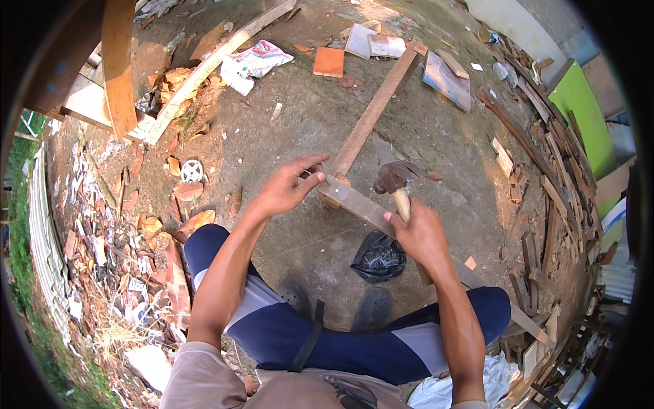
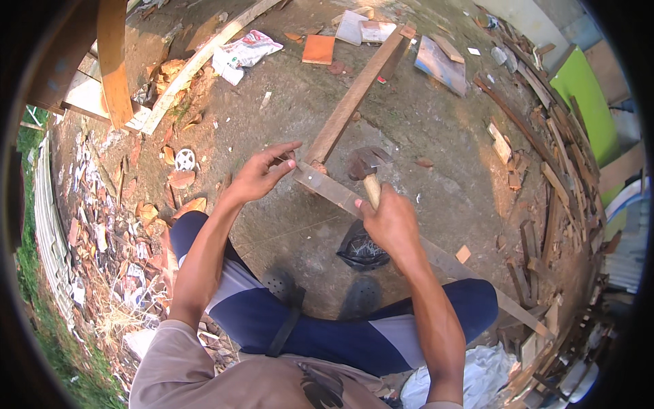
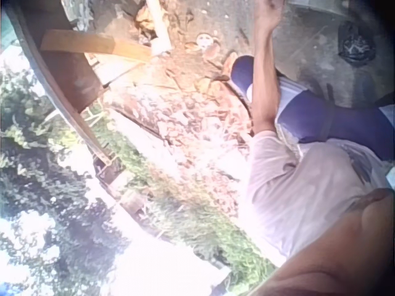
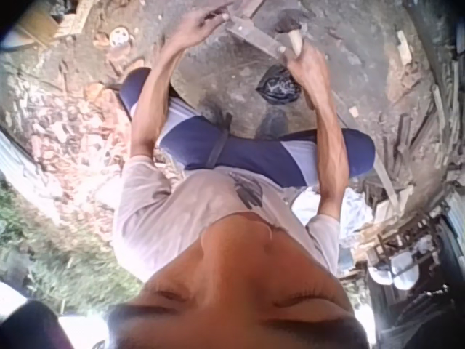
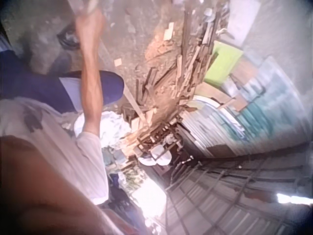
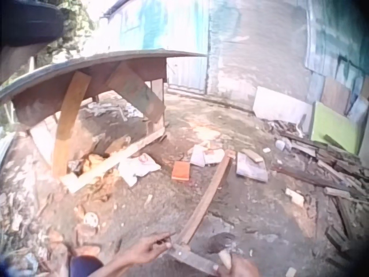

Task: The person assembles a wooden frame by hammering nails into intersecting wooden planks. They position the planks, drive nails with a hammer, and adjust the frame on the ground.

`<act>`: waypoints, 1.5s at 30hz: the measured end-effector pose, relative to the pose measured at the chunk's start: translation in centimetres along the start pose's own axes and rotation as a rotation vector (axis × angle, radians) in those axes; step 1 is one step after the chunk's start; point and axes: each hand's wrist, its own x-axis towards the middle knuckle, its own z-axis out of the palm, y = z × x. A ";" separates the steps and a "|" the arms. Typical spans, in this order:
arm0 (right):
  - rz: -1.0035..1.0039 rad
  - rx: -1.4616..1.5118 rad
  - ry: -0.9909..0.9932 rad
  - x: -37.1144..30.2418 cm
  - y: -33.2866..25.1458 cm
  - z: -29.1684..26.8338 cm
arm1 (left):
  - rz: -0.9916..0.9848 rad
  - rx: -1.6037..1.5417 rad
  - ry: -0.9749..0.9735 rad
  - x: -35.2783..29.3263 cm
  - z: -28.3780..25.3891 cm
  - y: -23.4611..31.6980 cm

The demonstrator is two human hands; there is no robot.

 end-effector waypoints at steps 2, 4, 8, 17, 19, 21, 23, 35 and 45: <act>-0.015 0.005 0.028 0.2 0.6 0.2 | 0.005 0.031 0.009 0.2 0.3 0.0; 0.009 -0.005 0.021 0.6 0.6 0.1 | -0.061 0.016 -0.023 0.6 0.4 0.5; 0.019 -0.021 -0.002 1.1 0.6 0.3 | -0.094 -0.127 0.021 0.7 0.5 -0.6; -0.005 -0.076 0.007 1.5 1.1 1.0 | -0.064 -0.009 0.059 0.3 0.3 0.8; 0.010 -0.040 0.000 1.5 0.7 0.6 | -0.012 0.023 0.073 0.0 0.2 0.4; 0.009 -0.002 0.009 1.4 0.2 0.3 | 0.104 0.062 0.103 -0.1 0.4 -0.1; -0.001 0.037 0.038 1.2 -0.5 0.1 | 0.178 0.083 0.133 0.0 0.7 -0.5; 0.049 0.270 -0.091 0.0 -6.5 -1.9 | 0.243 0.090 0.206 -0.6 1.2 -1.0; -0.087 0.255 -0.061 0.6 -7.0 -1.1 | 0.257 0.121 0.197 -0.2 1.0 -0.6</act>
